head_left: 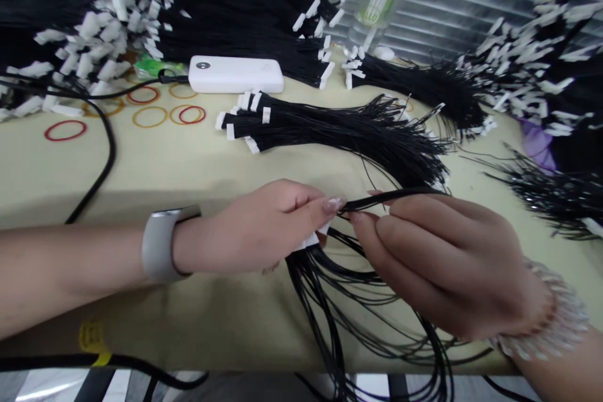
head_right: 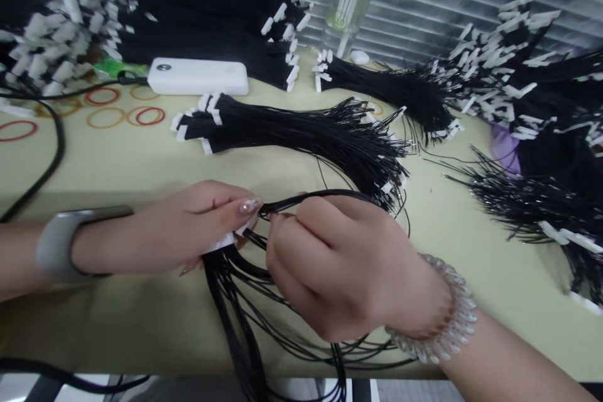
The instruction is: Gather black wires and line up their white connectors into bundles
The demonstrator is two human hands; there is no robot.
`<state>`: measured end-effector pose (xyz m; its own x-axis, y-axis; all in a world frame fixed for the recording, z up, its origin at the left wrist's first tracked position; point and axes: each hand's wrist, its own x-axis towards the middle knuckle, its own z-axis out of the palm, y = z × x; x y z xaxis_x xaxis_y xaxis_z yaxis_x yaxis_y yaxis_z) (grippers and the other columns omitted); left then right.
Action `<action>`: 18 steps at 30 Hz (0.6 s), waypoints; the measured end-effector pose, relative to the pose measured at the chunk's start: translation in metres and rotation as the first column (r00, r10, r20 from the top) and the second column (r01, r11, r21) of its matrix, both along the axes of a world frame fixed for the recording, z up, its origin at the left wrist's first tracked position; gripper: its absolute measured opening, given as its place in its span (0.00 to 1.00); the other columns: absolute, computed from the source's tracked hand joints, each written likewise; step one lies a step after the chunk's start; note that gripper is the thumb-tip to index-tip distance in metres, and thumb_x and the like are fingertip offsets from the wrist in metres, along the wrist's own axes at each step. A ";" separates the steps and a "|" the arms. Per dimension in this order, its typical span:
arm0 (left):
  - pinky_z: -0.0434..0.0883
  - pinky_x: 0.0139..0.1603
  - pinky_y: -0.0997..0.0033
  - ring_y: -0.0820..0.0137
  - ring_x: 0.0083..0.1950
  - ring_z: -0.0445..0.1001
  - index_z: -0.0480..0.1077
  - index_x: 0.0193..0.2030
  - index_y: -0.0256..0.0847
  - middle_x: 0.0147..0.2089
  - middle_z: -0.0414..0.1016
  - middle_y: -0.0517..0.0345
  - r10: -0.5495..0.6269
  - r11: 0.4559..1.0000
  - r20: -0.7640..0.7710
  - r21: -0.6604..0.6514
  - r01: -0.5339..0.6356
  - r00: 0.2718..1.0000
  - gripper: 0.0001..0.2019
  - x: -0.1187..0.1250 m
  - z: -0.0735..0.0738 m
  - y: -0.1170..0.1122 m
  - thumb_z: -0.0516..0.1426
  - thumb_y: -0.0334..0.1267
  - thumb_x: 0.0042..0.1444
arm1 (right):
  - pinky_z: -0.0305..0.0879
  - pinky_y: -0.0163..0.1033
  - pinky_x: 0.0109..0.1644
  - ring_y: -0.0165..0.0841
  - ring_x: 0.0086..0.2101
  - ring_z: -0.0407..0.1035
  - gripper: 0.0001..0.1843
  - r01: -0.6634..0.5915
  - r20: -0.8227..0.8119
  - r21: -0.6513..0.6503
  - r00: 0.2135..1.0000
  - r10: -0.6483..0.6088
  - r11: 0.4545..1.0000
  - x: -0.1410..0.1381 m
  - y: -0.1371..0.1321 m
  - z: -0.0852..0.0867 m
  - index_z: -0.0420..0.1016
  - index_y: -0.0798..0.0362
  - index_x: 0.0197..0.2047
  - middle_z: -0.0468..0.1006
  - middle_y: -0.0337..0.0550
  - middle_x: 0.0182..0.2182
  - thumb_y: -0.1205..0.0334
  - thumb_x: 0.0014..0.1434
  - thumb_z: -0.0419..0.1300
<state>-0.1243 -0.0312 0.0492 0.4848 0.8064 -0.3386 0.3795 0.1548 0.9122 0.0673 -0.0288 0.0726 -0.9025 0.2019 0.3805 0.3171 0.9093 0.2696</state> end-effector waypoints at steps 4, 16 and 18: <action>0.57 0.09 0.83 0.80 0.13 0.60 0.61 0.24 0.39 0.17 0.58 0.66 0.004 1.000 0.000 -0.020 -0.004 1.000 0.19 -0.001 -0.001 0.001 0.45 0.53 0.53 | 0.62 0.39 0.27 0.29 0.27 0.63 0.05 0.004 -0.002 0.008 1.000 -0.004 1.000 -0.001 -0.001 0.001 0.68 0.59 0.28 0.70 0.39 0.24 0.71 0.53 0.52; 0.58 0.09 0.85 0.80 0.14 0.60 0.64 0.25 0.39 0.17 0.59 0.66 0.015 0.998 0.034 -0.053 -0.014 0.999 0.16 -0.003 0.001 0.004 0.47 0.49 0.52 | 0.59 0.39 0.25 0.30 0.26 0.63 0.10 0.077 -0.012 -0.021 0.997 -0.078 0.997 -0.001 -0.001 0.004 0.70 0.53 0.25 0.72 0.39 0.23 0.72 0.53 0.52; 0.58 0.10 0.85 0.80 0.14 0.60 0.63 0.25 0.39 0.18 0.61 0.66 0.024 0.998 0.044 -0.056 -0.022 0.999 0.15 -0.004 0.000 0.004 0.48 0.48 0.52 | 0.59 0.38 0.25 0.31 0.27 0.64 0.09 0.062 -0.022 -0.026 0.998 -0.063 0.998 -0.001 0.000 0.005 0.68 0.55 0.22 0.72 0.40 0.23 0.72 0.52 0.54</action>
<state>-0.1280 -0.0272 0.0495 0.4820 0.7981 -0.3616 0.3347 0.2137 0.9178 0.0668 -0.0292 0.0775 -0.8789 0.2674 0.3951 0.3794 0.8938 0.2390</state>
